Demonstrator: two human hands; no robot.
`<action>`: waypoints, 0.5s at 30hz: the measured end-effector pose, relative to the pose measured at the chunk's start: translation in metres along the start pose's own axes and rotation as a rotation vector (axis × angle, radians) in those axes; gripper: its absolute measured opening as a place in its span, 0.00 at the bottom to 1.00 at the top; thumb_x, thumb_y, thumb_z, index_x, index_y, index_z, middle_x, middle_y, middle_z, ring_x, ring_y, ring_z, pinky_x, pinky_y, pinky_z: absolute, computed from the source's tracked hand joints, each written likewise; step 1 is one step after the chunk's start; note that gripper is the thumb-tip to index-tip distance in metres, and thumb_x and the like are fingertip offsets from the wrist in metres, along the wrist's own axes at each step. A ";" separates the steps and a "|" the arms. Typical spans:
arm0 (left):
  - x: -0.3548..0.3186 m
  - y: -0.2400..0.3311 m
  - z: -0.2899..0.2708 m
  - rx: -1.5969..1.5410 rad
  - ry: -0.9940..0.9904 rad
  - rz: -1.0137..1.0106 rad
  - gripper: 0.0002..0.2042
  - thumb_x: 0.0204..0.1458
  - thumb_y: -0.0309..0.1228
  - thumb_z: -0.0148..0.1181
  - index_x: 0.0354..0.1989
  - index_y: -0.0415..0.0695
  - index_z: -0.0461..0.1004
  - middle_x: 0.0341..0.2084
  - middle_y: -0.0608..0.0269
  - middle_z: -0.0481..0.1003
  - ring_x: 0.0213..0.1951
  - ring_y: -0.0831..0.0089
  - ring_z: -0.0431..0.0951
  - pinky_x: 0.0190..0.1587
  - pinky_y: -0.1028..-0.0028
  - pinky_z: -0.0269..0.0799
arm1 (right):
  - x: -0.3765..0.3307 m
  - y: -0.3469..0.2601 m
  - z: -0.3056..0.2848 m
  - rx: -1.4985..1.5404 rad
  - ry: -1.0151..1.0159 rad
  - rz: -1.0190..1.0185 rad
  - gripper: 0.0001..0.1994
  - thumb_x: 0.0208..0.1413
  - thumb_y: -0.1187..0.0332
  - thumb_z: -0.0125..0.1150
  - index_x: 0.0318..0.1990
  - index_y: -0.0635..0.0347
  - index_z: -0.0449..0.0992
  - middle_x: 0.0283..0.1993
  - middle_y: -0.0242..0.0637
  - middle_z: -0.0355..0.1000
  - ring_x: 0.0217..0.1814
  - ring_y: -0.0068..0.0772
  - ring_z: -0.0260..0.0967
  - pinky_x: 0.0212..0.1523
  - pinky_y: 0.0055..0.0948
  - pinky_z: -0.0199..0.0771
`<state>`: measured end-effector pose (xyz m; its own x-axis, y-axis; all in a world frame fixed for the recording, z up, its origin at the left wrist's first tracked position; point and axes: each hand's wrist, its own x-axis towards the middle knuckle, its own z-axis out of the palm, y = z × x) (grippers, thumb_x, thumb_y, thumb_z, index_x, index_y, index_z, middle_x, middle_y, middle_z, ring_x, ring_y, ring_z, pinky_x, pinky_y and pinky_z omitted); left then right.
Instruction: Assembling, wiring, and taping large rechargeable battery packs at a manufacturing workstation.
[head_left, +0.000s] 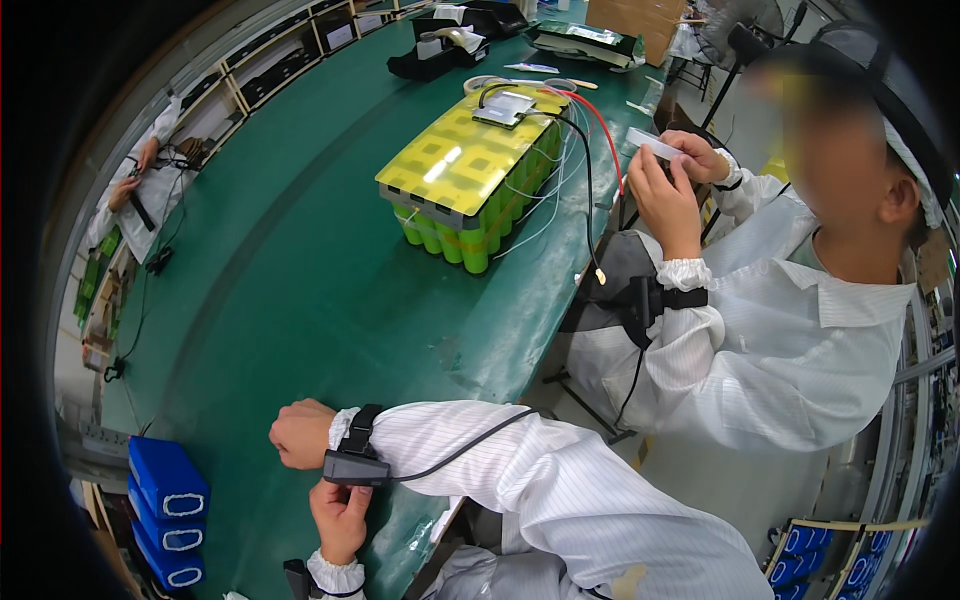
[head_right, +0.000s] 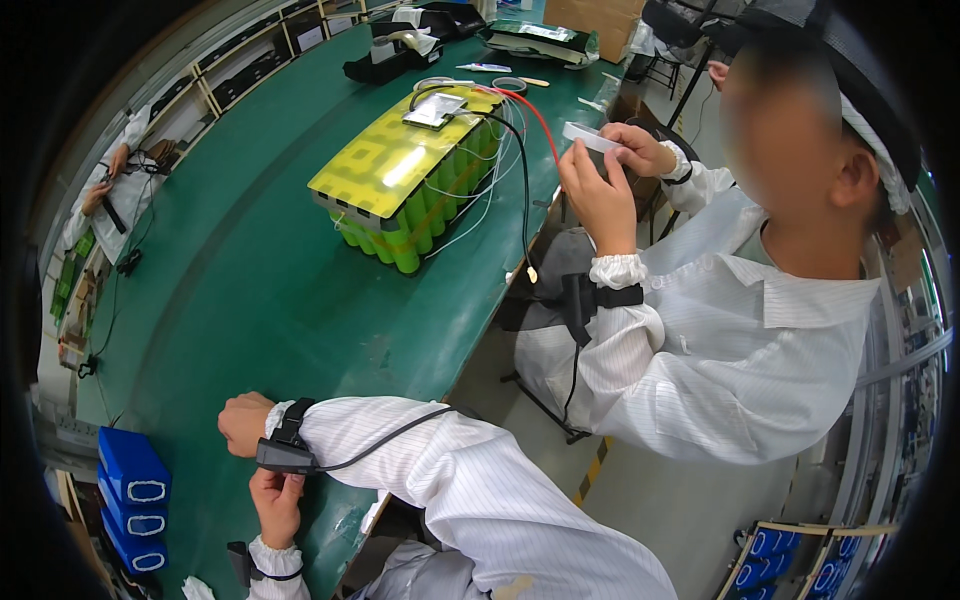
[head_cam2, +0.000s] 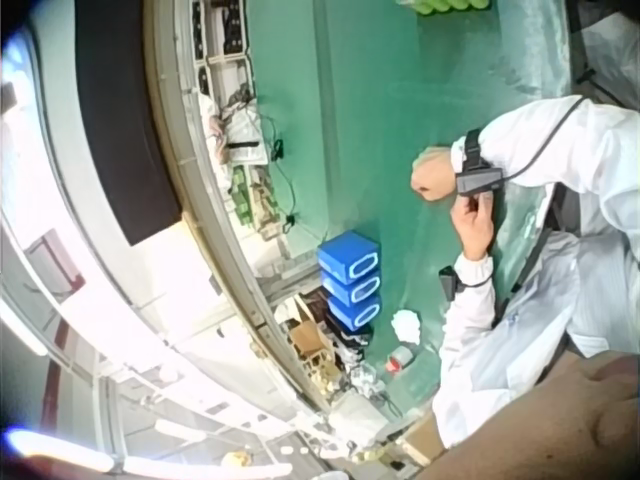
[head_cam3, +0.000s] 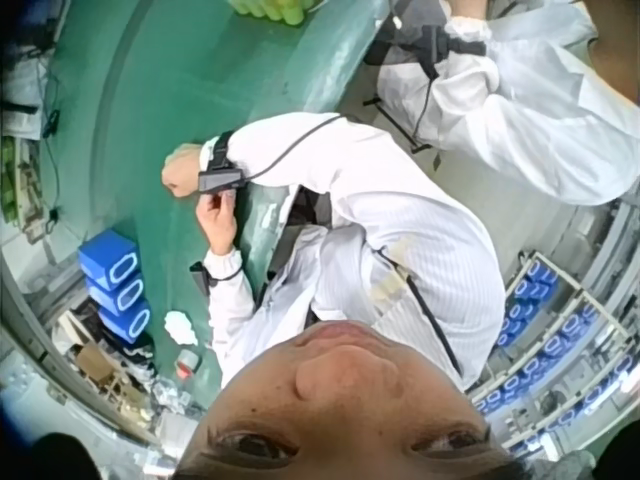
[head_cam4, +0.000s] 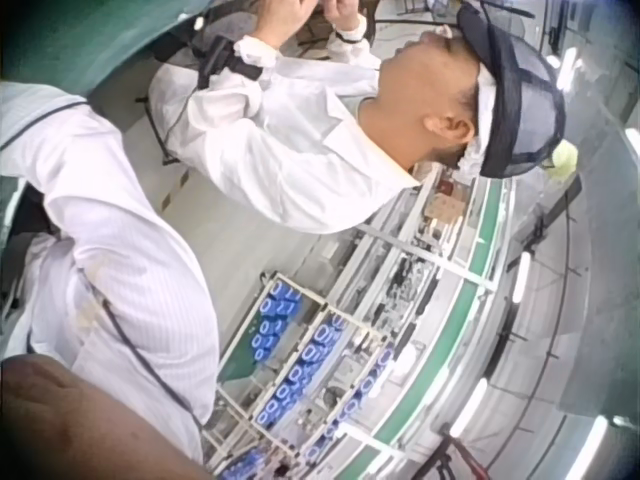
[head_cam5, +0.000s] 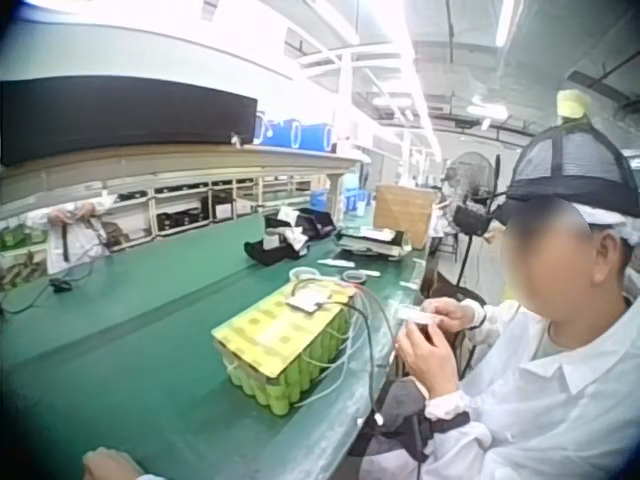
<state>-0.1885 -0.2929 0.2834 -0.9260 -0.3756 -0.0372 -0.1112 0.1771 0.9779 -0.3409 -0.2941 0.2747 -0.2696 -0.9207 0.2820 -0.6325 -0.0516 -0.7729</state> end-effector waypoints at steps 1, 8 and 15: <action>0.000 0.000 0.000 -0.003 0.008 0.002 0.03 0.55 0.24 0.61 0.34 0.37 0.75 0.25 0.70 0.74 0.27 0.84 0.68 0.32 0.81 0.65 | 0.000 0.000 0.000 -0.003 -0.001 -0.004 0.07 0.39 0.71 0.55 0.23 0.61 0.79 0.22 0.46 0.75 0.28 0.52 0.74 0.33 0.46 0.75; 0.000 0.001 0.000 0.002 -0.007 0.021 0.04 0.55 0.25 0.62 0.34 0.37 0.75 0.25 0.71 0.74 0.27 0.85 0.68 0.31 0.81 0.63 | -0.001 0.000 0.001 0.001 0.017 -0.013 0.07 0.39 0.70 0.55 0.23 0.61 0.79 0.22 0.47 0.75 0.28 0.52 0.74 0.33 0.46 0.75; 0.000 0.001 0.000 -0.001 0.000 0.002 0.03 0.55 0.24 0.62 0.33 0.38 0.75 0.25 0.72 0.74 0.27 0.85 0.68 0.31 0.81 0.63 | -0.001 -0.002 0.001 0.002 0.009 0.001 0.07 0.39 0.71 0.55 0.23 0.62 0.79 0.23 0.47 0.75 0.29 0.52 0.75 0.34 0.46 0.75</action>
<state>-0.1881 -0.2926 0.2844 -0.9264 -0.3750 -0.0354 -0.1089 0.1766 0.9783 -0.3387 -0.2936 0.2754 -0.2769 -0.9173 0.2863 -0.6305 -0.0513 -0.7745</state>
